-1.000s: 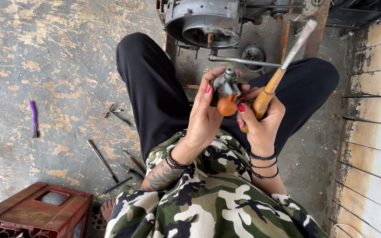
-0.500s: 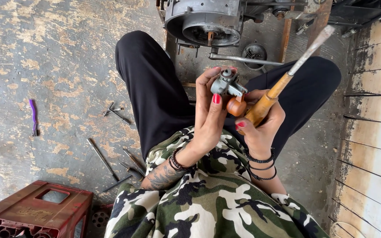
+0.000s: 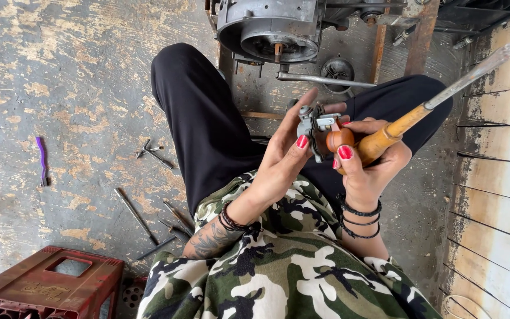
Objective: Disassembling and cleaning a motorcycle carburetor using a screwdriver and a brush.
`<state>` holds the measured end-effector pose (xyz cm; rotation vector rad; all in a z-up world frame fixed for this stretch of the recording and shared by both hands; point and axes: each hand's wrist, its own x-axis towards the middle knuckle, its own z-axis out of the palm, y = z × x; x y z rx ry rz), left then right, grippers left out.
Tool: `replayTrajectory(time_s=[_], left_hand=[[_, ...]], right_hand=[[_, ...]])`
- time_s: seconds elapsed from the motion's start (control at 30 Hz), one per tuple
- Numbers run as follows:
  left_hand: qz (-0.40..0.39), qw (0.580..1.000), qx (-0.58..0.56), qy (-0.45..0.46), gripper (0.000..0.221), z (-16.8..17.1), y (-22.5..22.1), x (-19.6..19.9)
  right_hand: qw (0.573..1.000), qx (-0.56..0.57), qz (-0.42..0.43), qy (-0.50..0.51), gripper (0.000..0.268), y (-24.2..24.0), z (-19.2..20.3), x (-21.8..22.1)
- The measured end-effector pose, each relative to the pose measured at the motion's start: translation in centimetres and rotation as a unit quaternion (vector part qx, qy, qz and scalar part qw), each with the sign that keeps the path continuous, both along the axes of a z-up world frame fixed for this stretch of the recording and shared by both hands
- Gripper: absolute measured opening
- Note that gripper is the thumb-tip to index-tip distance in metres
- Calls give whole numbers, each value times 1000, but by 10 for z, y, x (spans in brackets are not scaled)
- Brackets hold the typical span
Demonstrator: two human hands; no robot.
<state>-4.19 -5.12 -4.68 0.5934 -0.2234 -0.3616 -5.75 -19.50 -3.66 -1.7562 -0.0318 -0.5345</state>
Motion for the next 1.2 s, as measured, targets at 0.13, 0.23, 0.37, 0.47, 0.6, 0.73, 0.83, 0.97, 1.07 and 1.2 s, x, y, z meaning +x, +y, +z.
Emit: replayTrajectory(time_s=[0.13, 0.23, 0.37, 0.47, 0.6, 0.73, 0.83, 0.97, 1.07, 1.2], left_hand=[[23, 999, -25, -2, 63, -86, -22, -10], [18, 1000, -10, 16, 56, -92, -14, -8], [14, 999, 12, 28, 55, -77, -7, -3], [12, 1000, 10, 17, 60, -73, -6, -1], [23, 999, 45, -2, 64, -74, -5, 1], [41, 996, 75, -19, 66, -68, 0, -2], [61, 993, 103, -24, 68, -66, 2, -2], [84, 985, 150, -32, 66, -48, 9, 2], [79, 985, 148, -36, 67, -50, 13, 6], [61, 992, 108, -13, 62, -69, 8, 4]], right_hand=[[988, 115, 84, -62, 35, -22, -22, 11], [989, 108, 80, -60, 35, -24, -23, 12], [985, 136, 85, -59, 36, -23, -20, 10], [985, 136, 91, -63, 37, -30, -26, 7], [984, 133, 97, -74, 38, -32, -27, 5], [981, 141, 102, -83, 39, -36, -33, 4], [980, 145, 105, -86, 39, -33, -31, 5], [982, 129, 124, -58, 38, -22, -20, 6], [982, 131, 123, -51, 39, -18, -20, 5], [979, 158, 115, -61, 38, -19, -25, 5]])
